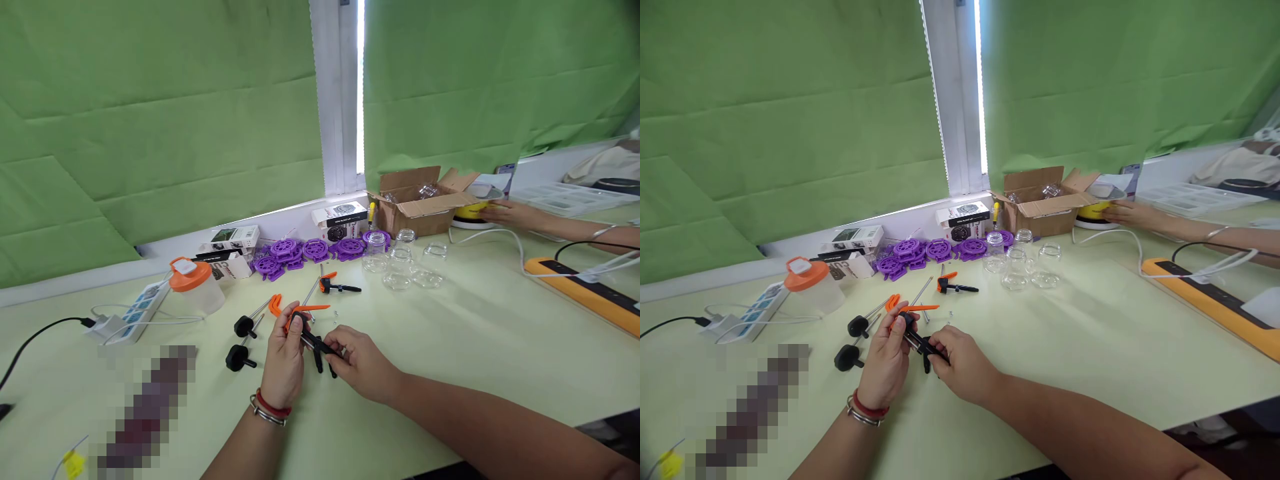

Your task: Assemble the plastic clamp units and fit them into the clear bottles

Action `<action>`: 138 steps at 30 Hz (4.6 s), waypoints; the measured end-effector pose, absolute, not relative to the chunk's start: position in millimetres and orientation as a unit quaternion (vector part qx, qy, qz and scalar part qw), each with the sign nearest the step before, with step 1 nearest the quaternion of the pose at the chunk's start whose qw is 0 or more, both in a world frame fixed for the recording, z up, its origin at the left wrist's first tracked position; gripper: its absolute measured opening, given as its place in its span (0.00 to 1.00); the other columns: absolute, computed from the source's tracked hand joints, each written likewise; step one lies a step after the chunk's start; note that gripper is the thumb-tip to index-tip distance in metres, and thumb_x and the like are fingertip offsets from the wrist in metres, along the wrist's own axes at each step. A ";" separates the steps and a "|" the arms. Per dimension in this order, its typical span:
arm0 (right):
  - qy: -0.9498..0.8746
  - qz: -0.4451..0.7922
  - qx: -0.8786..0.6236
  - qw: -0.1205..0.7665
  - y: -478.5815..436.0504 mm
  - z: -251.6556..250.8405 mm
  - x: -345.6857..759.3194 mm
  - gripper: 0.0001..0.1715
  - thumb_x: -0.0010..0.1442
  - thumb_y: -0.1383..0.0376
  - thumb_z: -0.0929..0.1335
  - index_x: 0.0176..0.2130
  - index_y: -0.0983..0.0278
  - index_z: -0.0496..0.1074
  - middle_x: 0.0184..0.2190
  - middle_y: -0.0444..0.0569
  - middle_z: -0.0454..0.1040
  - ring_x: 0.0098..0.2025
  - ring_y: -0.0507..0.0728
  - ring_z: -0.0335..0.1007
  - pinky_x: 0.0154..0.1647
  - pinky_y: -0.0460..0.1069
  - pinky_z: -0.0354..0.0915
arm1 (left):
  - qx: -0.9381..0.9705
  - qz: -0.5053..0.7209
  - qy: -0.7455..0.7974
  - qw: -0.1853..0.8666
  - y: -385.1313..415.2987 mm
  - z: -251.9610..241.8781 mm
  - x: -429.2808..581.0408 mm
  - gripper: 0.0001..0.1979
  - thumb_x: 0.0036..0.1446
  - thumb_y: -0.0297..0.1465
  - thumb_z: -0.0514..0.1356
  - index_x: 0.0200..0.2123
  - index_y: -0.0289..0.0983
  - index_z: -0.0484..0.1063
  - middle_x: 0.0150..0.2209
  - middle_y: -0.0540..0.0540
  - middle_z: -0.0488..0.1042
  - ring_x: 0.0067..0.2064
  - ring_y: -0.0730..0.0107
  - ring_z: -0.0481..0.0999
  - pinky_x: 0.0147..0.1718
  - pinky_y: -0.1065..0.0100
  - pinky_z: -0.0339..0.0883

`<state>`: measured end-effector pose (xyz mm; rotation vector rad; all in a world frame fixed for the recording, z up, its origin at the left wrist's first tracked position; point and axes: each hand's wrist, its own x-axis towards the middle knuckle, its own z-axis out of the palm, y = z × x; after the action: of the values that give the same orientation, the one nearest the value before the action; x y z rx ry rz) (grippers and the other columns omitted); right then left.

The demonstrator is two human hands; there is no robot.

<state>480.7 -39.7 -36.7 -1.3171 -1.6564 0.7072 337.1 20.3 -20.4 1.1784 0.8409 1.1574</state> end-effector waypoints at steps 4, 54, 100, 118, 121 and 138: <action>-0.681 0.262 -0.529 0.434 -39.9 -36.0 482.1 0.07 0.54 0.73 0.64 0.34 0.62 0.67 0.31 0.45 0.66 0.34 0.52 0.64 0.35 0.46 0.62 | 0.510 0.500 0.370 0.594 17.7 -22.5 340.0 0.22 0.58 0.42 0.56 0.54 0.41 0.63 0.41 0.44 0.71 0.39 0.70 0.69 0.36 0.69 0.65; -0.584 0.493 -0.423 0.487 -41.3 -36.1 474.7 0.05 0.59 0.68 0.62 0.36 0.65 0.67 0.25 0.41 0.62 0.22 0.47 0.59 0.21 0.44 0.63 | 0.641 0.550 0.415 0.337 5.7 -18.7 341.2 0.19 0.63 0.40 0.49 0.54 0.41 0.56 0.58 0.39 0.61 0.58 0.63 0.63 0.57 0.55 0.57; -0.498 0.643 -0.314 0.490 -33.7 -28.2 494.0 0.17 0.58 0.58 0.68 0.44 0.64 0.62 0.27 0.41 0.65 0.25 0.48 0.62 0.21 0.43 0.57 | 0.827 0.395 0.384 0.112 14.8 -11.5 322.2 0.24 0.60 0.30 0.53 0.59 0.38 0.55 0.55 0.38 0.65 0.57 0.56 0.63 0.54 0.52 0.60; -0.524 0.563 -0.389 0.507 -33.3 -31.5 492.2 0.22 0.55 0.60 0.69 0.48 0.65 0.69 0.24 0.42 0.66 0.24 0.49 0.63 0.21 0.45 0.58 | 0.814 0.413 0.394 0.110 14.4 -15.6 325.2 0.23 0.59 0.31 0.54 0.57 0.38 0.56 0.54 0.38 0.65 0.57 0.55 0.63 0.54 0.52 0.59; -0.531 0.553 -0.382 0.516 -33.4 -33.7 491.9 0.21 0.56 0.60 0.68 0.48 0.66 0.71 0.24 0.43 0.66 0.24 0.49 0.62 0.21 0.44 0.57 | 0.821 0.405 0.392 0.095 13.7 -14.9 325.5 0.24 0.59 0.31 0.54 0.58 0.37 0.54 0.55 0.37 0.63 0.58 0.55 0.62 0.54 0.51 0.59; -0.530 0.548 -0.378 0.525 -33.6 -31.6 492.8 0.19 0.56 0.61 0.68 0.47 0.65 0.71 0.25 0.44 0.66 0.25 0.49 0.63 0.21 0.45 0.57 | 0.795 0.416 0.413 0.156 11.9 -11.8 330.4 0.16 0.61 0.33 0.52 0.52 0.38 0.57 0.48 0.41 0.65 0.52 0.59 0.64 0.52 0.55 0.59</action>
<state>492.8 -33.6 -31.6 -0.9046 -1.2683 1.3112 330.4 11.9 -11.8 2.2760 1.1832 1.1919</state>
